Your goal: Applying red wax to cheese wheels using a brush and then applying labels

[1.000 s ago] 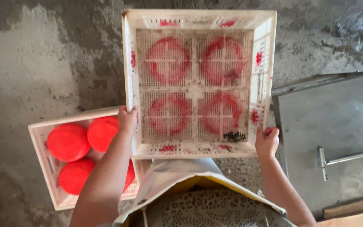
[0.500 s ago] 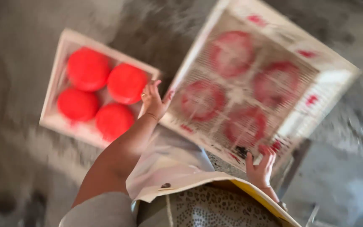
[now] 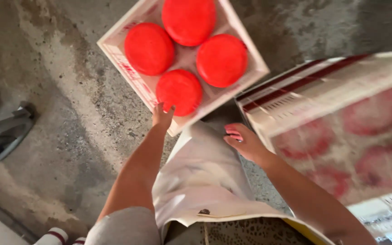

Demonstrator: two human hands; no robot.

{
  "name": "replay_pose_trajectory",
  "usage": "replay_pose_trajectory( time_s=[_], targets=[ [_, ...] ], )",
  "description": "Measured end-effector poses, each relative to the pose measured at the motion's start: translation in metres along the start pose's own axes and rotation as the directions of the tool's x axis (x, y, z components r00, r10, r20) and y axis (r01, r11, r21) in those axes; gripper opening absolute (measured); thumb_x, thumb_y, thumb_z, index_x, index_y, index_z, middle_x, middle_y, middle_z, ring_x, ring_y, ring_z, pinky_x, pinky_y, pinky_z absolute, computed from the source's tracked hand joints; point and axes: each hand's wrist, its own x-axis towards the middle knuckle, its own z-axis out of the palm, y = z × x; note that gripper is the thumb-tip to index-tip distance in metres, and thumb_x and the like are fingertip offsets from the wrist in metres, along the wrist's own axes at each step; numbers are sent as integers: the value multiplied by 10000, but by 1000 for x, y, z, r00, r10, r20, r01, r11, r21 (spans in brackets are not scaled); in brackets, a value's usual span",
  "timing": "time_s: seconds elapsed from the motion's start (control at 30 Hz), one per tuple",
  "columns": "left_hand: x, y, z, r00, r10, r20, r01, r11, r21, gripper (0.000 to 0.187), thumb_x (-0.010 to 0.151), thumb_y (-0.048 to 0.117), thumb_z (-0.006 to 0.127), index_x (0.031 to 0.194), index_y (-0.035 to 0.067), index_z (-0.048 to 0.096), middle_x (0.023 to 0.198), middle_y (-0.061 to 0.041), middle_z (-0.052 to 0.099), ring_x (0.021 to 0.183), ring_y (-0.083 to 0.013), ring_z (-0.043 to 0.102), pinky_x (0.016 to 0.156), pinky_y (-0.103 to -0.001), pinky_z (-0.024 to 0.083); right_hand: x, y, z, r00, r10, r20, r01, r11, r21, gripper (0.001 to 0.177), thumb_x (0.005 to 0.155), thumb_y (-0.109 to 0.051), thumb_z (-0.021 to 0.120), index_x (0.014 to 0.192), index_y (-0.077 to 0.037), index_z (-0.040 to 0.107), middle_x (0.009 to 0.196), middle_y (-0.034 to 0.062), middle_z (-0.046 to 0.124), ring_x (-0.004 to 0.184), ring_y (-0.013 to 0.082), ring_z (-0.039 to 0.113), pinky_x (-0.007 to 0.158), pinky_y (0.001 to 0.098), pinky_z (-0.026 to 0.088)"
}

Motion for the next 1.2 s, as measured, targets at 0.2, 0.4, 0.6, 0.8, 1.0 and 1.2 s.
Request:
replay_pose_trajectory(
  time_s=[0.2,0.4,0.6,0.8,1.0,1.2],
  targets=[
    [46,6,-27,967,-160,198,176,982,-68,995,819,780,650,1562,177,377,1544,-160,427,1377,-387,514,1169,-506,425,136,29,91,939,343,-18,-344,938,-34,784,870,-353,860,1471,14,514,1503,268,468,1429,398,440,1172,447,402],
    [106,-8,5,962,-130,241,183,960,-212,982,891,856,548,1490,79,507,1490,-216,518,1402,-399,484,1198,-490,383,230,97,115,880,425,-213,-390,902,187,650,1100,-418,553,1554,15,383,1584,282,346,1483,400,335,1224,500,328],
    [105,30,-21,934,-184,306,302,865,-400,799,928,786,525,1354,122,648,1363,-222,638,1383,-419,486,1196,-493,373,271,-31,158,571,781,-253,-728,624,285,848,990,-685,463,1576,-78,377,1652,227,294,1518,389,291,1266,468,251],
    [107,33,-26,897,-188,401,303,920,-248,878,920,885,385,1438,203,579,1447,-238,553,1475,-406,364,1260,-468,271,259,-42,164,511,838,-191,-670,527,523,950,913,-741,529,1605,-116,347,1675,191,260,1548,366,234,1287,458,152],
    [105,-11,14,966,-60,252,204,774,-599,485,1023,470,553,1295,103,717,1324,-229,654,1374,-412,486,1248,-444,260,233,-2,166,622,776,-102,-515,504,693,806,967,-656,532,1565,-131,407,1611,157,413,1489,271,390,1268,430,260],
    [-12,67,-118,958,224,179,-120,881,-457,678,976,696,522,1425,192,582,1434,-145,522,1402,-385,454,1203,-504,352,142,-21,169,744,578,-337,-13,515,857,545,979,-638,545,1192,-158,687,1156,88,726,1025,239,717,887,375,593]
  ],
)
